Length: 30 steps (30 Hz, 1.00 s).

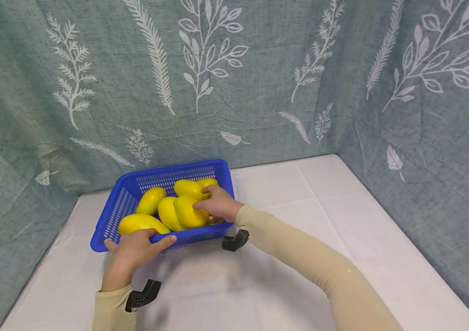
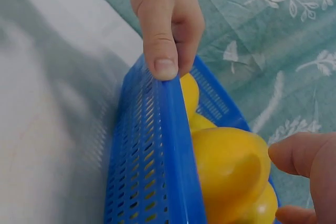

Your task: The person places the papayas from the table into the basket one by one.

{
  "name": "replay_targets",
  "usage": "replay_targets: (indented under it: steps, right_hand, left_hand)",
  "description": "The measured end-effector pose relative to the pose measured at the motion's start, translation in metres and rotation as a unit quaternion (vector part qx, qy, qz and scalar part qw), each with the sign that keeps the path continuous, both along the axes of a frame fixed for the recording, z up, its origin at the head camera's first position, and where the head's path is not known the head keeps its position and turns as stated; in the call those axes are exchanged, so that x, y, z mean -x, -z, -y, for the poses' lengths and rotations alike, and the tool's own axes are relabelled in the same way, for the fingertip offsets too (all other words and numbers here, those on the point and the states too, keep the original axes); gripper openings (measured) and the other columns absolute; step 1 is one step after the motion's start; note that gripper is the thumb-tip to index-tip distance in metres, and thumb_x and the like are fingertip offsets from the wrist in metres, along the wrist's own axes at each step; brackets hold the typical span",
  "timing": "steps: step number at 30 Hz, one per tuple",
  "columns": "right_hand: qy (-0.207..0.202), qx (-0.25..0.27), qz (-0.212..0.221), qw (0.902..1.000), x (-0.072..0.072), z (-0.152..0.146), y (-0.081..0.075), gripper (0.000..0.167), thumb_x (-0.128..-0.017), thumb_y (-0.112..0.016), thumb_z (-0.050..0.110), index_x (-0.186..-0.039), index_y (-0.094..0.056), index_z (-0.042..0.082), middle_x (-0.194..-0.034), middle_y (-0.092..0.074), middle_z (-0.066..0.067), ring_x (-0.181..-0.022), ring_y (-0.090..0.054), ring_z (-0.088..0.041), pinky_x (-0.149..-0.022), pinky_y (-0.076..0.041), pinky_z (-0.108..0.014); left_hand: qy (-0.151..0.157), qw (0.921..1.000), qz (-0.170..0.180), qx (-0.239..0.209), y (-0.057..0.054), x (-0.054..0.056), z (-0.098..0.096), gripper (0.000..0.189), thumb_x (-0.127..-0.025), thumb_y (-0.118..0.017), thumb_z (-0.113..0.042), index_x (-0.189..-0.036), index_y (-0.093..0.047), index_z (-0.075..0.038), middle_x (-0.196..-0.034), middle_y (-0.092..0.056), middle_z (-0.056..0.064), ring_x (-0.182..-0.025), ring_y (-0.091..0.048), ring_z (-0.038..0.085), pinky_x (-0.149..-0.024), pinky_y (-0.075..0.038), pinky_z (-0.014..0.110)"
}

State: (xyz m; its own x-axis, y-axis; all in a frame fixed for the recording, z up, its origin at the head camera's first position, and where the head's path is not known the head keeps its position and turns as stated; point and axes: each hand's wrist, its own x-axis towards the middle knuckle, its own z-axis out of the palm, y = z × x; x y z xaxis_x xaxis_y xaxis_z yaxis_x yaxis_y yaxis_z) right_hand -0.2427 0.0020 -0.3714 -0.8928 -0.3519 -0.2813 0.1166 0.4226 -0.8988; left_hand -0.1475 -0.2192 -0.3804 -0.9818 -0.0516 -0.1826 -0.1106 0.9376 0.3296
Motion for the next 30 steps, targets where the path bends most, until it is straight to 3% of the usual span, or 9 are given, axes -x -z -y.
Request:
replay_targets:
  steps: [7, 13, 18, 21, 24, 30]
  right_hand:
    - [0.012, 0.017, 0.001, 0.9998, 0.004, -0.027, -0.012, 0.064, -0.097, -0.067, 0.022, -0.154, -0.039, 0.009, -0.144, -0.054, -0.020, -0.113, -0.064, -0.031, -0.083, -0.063, -0.036]
    - [0.070, 0.023, -0.018, 0.9972, 0.014, -0.072, -0.023, 0.060, -0.100, -0.064, 0.022, -0.154, -0.039, 0.011, -0.147, -0.055, -0.020, -0.129, -0.060, -0.038, -0.093, -0.061, -0.042]
    - [0.114, 0.009, -0.042, 0.9926, 0.022, -0.112, -0.019, 0.062, -0.101, -0.061, 0.025, -0.156, -0.036, 0.010, -0.150, -0.052, -0.020, -0.133, -0.056, -0.038, -0.104, -0.055, -0.049]
    - [0.125, -0.032, -0.073, 0.9890, 0.024, -0.134, -0.014, 0.064, -0.102, -0.059, 0.027, -0.158, -0.034, 0.009, -0.154, -0.046, -0.021, -0.140, -0.049, -0.039, -0.109, -0.050, -0.051]
    - [0.131, -0.102, -0.126, 0.9780, 0.022, -0.156, -0.008, 0.066, -0.102, -0.057, 0.030, -0.159, -0.031, 0.008, -0.159, -0.040, -0.023, -0.146, -0.041, -0.041, -0.113, -0.045, -0.055]
    - [0.126, -0.218, -0.242, 0.9371, 0.007, -0.199, 0.008, 0.068, -0.101, -0.057, 0.028, -0.157, -0.032, -0.002, -0.160, -0.035, -0.030, -0.148, -0.032, -0.049, -0.119, -0.033, -0.063]
  left_hand:
    - [0.008, 1.0000, 0.002, -0.001, 0.000, 0.003, -0.005, 0.082, -0.090, -0.057, -0.072, -0.134, -0.065, -0.003, -0.131, -0.067, 0.025, -0.134, -0.039, 0.068, -0.100, 0.002, 0.093]
    - [0.011, 0.9999, 0.003, -0.007, 0.000, 0.005, -0.004, 0.083, -0.091, -0.057, -0.071, -0.135, -0.064, -0.001, -0.129, -0.068, 0.024, -0.134, -0.038, 0.068, -0.100, 0.004, 0.093]
    - [0.009, 1.0000, 0.001, -0.001, 0.002, 0.003, 0.007, 0.084, -0.091, -0.056, -0.072, -0.134, -0.064, -0.001, -0.129, -0.068, 0.024, -0.134, -0.039, 0.068, -0.099, 0.003, 0.093]
    - [0.005, 1.0000, 0.001, 0.003, 0.003, 0.002, 0.016, 0.085, -0.090, -0.055, -0.074, -0.133, -0.065, -0.001, -0.126, -0.070, 0.024, -0.134, -0.039, 0.068, -0.098, 0.003, 0.094]
    - [0.003, 1.0000, 0.002, 0.003, 0.005, 0.003, 0.025, 0.086, -0.090, -0.054, -0.075, -0.133, -0.065, -0.001, -0.125, -0.070, 0.024, -0.133, -0.039, 0.068, -0.098, 0.003, 0.094]
    - [0.001, 1.0000, 0.001, 0.002, 0.007, 0.000, 0.033, 0.088, -0.089, -0.054, -0.076, -0.132, -0.065, 0.000, -0.127, -0.069, 0.025, -0.132, -0.042, 0.067, -0.096, 0.002, 0.095]
